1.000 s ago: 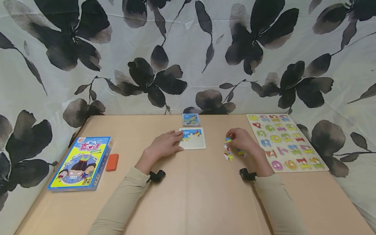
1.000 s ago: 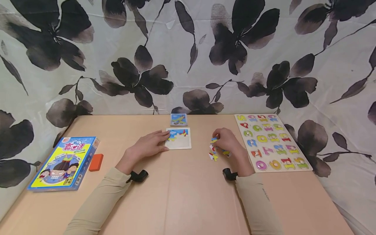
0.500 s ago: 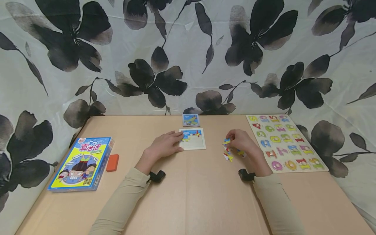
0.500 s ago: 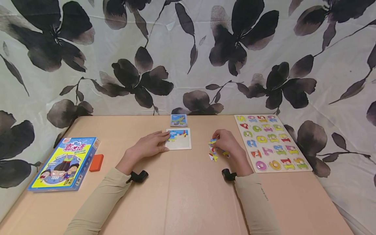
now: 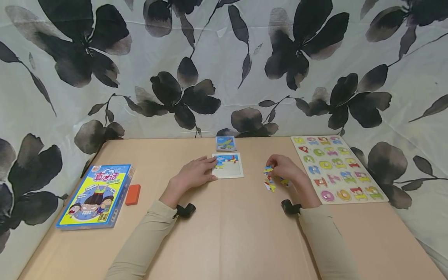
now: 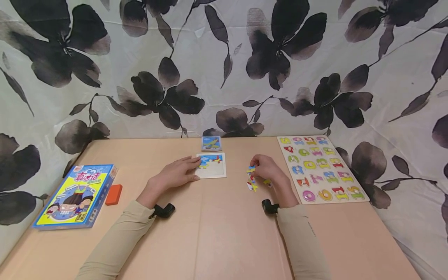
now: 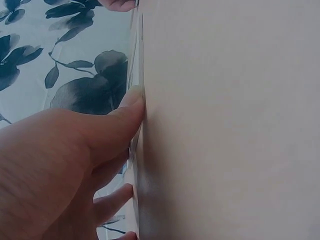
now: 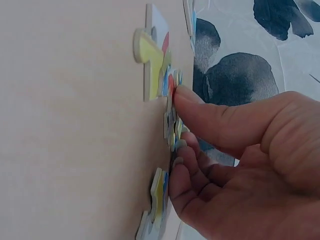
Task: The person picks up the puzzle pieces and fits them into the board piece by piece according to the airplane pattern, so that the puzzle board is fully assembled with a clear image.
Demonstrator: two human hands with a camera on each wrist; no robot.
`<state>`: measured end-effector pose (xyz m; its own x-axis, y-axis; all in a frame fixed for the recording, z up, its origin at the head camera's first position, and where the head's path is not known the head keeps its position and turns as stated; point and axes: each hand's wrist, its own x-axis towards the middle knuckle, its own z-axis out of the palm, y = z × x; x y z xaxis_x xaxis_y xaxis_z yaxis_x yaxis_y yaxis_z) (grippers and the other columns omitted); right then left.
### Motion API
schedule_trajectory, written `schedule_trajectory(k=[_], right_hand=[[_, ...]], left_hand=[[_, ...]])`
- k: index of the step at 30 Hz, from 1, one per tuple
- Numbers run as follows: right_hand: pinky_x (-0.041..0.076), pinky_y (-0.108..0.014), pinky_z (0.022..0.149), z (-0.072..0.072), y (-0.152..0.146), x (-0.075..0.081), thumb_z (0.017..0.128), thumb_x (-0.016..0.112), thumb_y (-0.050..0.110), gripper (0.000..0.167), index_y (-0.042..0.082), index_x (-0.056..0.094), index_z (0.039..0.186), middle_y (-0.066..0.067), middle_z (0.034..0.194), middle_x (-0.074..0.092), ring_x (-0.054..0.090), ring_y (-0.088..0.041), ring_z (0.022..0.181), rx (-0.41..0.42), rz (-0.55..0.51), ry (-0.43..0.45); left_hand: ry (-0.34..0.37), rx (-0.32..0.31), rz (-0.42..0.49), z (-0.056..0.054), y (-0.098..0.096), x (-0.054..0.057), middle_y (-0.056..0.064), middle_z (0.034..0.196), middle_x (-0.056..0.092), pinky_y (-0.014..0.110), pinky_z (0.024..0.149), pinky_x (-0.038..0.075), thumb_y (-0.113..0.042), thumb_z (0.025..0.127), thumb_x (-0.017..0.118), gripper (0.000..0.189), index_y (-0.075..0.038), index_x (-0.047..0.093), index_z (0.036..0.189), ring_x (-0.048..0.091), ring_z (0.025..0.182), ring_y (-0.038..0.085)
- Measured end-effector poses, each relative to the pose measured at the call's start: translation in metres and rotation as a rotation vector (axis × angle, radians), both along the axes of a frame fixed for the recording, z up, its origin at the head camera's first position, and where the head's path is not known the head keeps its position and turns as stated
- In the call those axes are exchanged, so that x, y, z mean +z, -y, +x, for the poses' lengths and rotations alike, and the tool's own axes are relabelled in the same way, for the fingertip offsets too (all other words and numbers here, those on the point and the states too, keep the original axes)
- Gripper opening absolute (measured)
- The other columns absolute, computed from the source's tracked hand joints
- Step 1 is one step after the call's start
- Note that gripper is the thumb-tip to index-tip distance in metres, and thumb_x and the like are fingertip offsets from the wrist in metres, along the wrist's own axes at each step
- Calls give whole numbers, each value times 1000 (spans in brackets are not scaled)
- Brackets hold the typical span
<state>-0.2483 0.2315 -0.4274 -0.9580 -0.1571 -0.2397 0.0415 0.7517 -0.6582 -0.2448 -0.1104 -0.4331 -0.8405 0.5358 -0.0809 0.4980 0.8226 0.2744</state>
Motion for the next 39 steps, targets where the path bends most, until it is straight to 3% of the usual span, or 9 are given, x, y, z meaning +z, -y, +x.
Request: schedule_trajectory(k=[12,20,27,39], right_hand=[[44,-28,67,1,8,5,83,72,0,30,2,58,109,-11,98,52,51,-24,88,-58,32,52],[45,-27,68,0,8,4,84,72,0,29,1,58,109,-13,99,54,52,-26,89,-20,47,20],[44,-28,72,1,7,7,84,75,5,33,0,56,111,-13,101,55,53,-26,91,-71,91,43],[43,-28,71,1,2,6,85,76,6,32,1,57,110,-12,99,54,53,-25,91,-79,56,39]], left_hand=[[8,3,9,2,2,-1,3,161,37,59,116,31,-43,95,64,67,-14,43,151,30,150,37],[4,3,4,1,3,2,2,160,37,60,116,30,-43,95,64,67,-14,43,151,31,150,36],[8,-1,-4,0,2,1,1,161,36,61,117,30,-44,95,63,67,-14,42,152,30,151,35],[4,-9,11,0,0,2,2,161,36,62,117,29,-44,96,63,66,-14,42,151,30,151,35]])
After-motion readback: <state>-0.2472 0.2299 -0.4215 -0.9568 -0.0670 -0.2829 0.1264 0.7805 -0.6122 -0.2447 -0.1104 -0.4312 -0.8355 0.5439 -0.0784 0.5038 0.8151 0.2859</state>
